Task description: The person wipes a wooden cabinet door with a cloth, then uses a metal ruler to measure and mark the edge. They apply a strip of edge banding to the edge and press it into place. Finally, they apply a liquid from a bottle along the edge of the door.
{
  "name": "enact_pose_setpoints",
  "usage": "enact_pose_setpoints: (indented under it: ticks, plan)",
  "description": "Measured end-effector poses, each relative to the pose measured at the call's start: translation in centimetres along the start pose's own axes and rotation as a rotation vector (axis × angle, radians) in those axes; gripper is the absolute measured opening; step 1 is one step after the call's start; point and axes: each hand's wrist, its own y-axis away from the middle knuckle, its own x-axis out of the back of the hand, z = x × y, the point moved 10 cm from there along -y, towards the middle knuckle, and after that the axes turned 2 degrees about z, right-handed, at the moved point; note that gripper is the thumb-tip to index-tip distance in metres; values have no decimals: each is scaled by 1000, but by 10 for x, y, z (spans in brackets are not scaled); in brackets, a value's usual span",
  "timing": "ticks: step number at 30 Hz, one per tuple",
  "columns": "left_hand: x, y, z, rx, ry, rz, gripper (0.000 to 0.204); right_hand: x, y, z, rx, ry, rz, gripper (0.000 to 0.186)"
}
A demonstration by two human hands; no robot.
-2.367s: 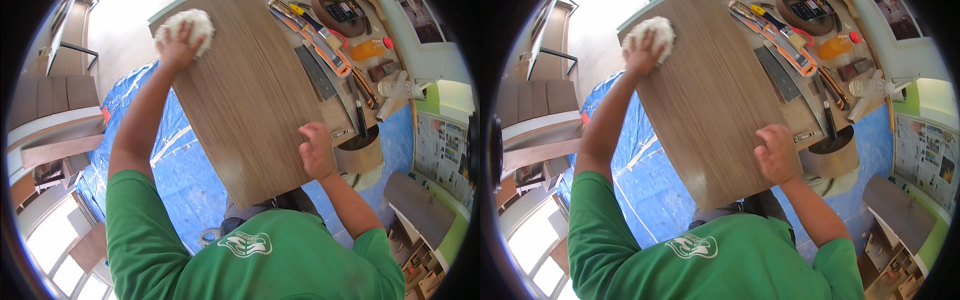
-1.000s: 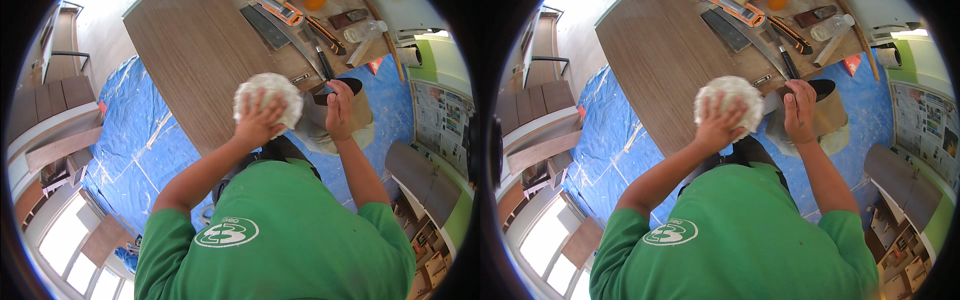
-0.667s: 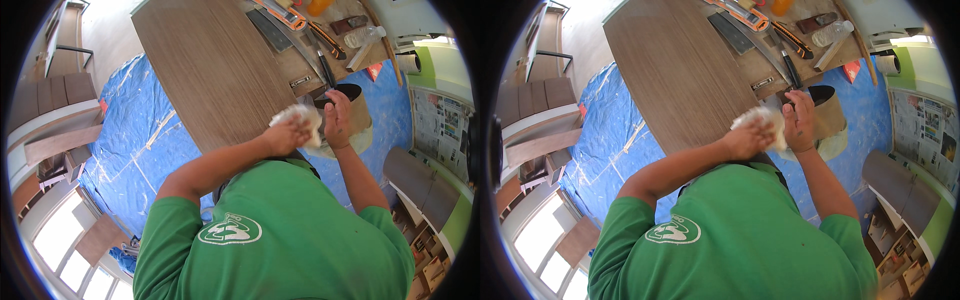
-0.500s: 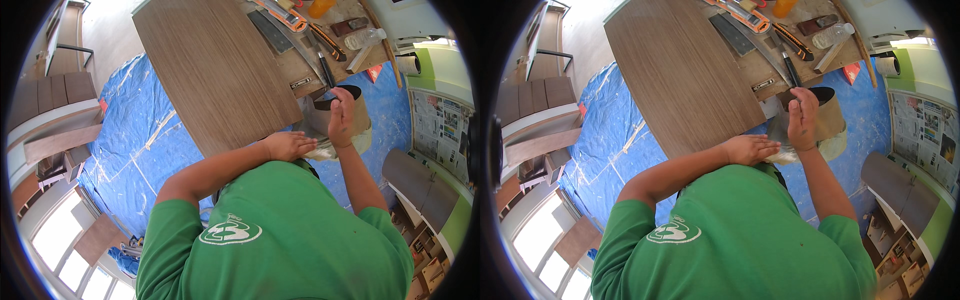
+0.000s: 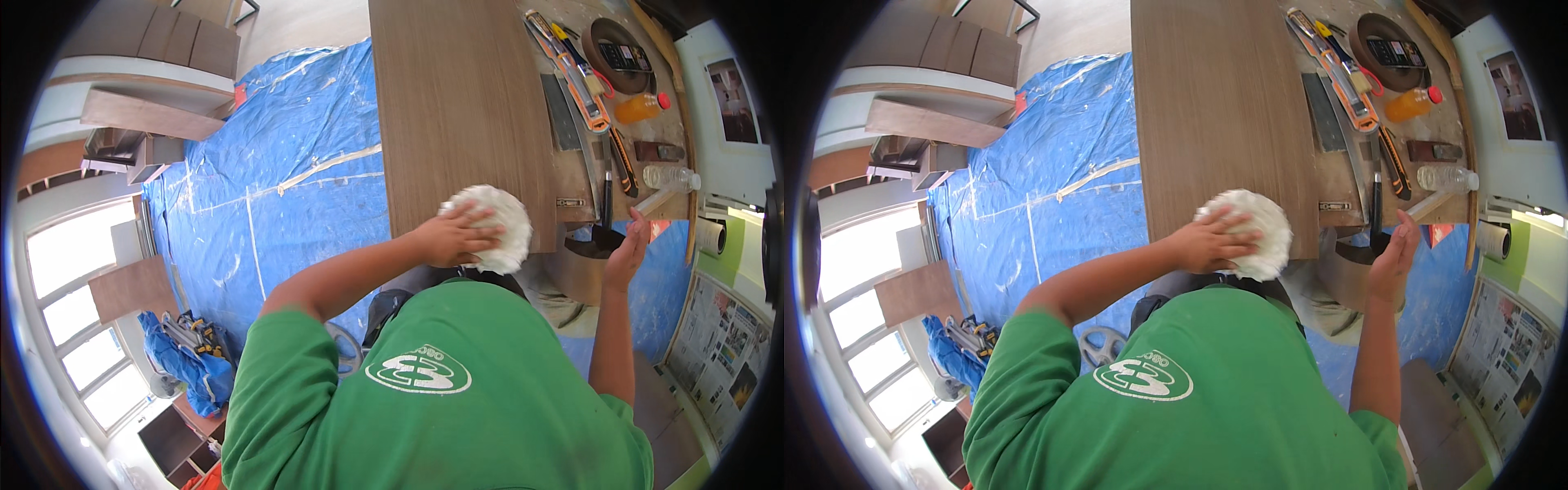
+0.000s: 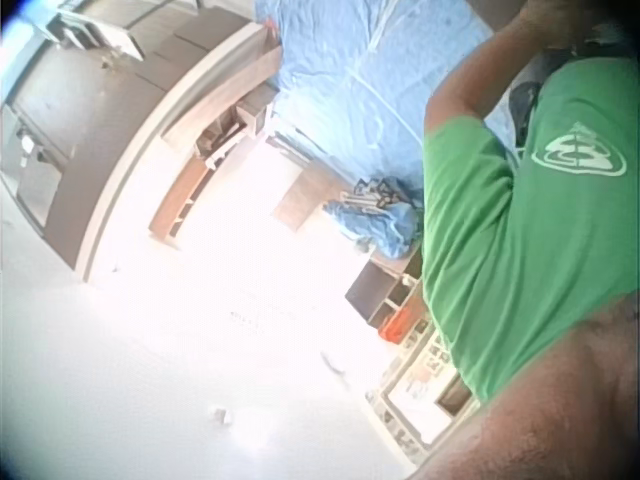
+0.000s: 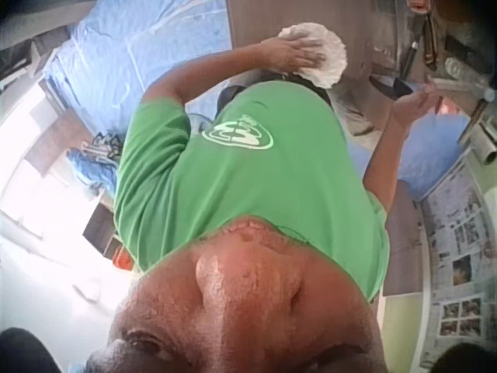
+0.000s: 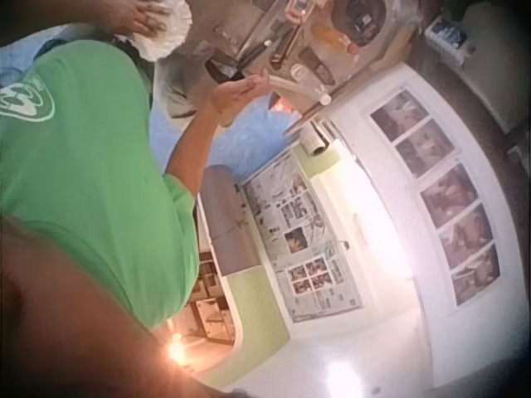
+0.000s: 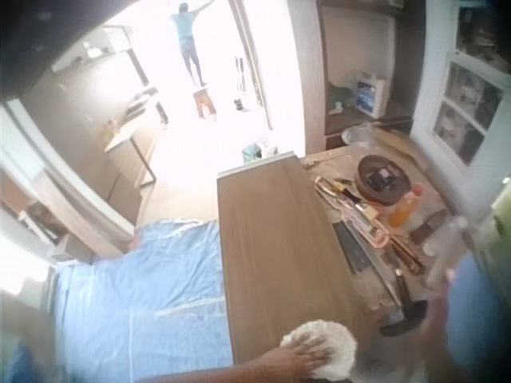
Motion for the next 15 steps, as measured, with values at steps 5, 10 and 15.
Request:
enact_pose_setpoints:
  ticks: [5, 10, 15]
  plan:
    - [55, 75, -77, 457, -211, 237, 63, -32, 15, -9, 58, 93, -177, 39]
    - [99, 93, -172, 684, -295, 401, 62, -51, 20, -21, 209, 72, -196, 32]
    - [137, 108, -248, 965, -227, 521, 59, -48, 24, -44, 291, 183, -200, 25]
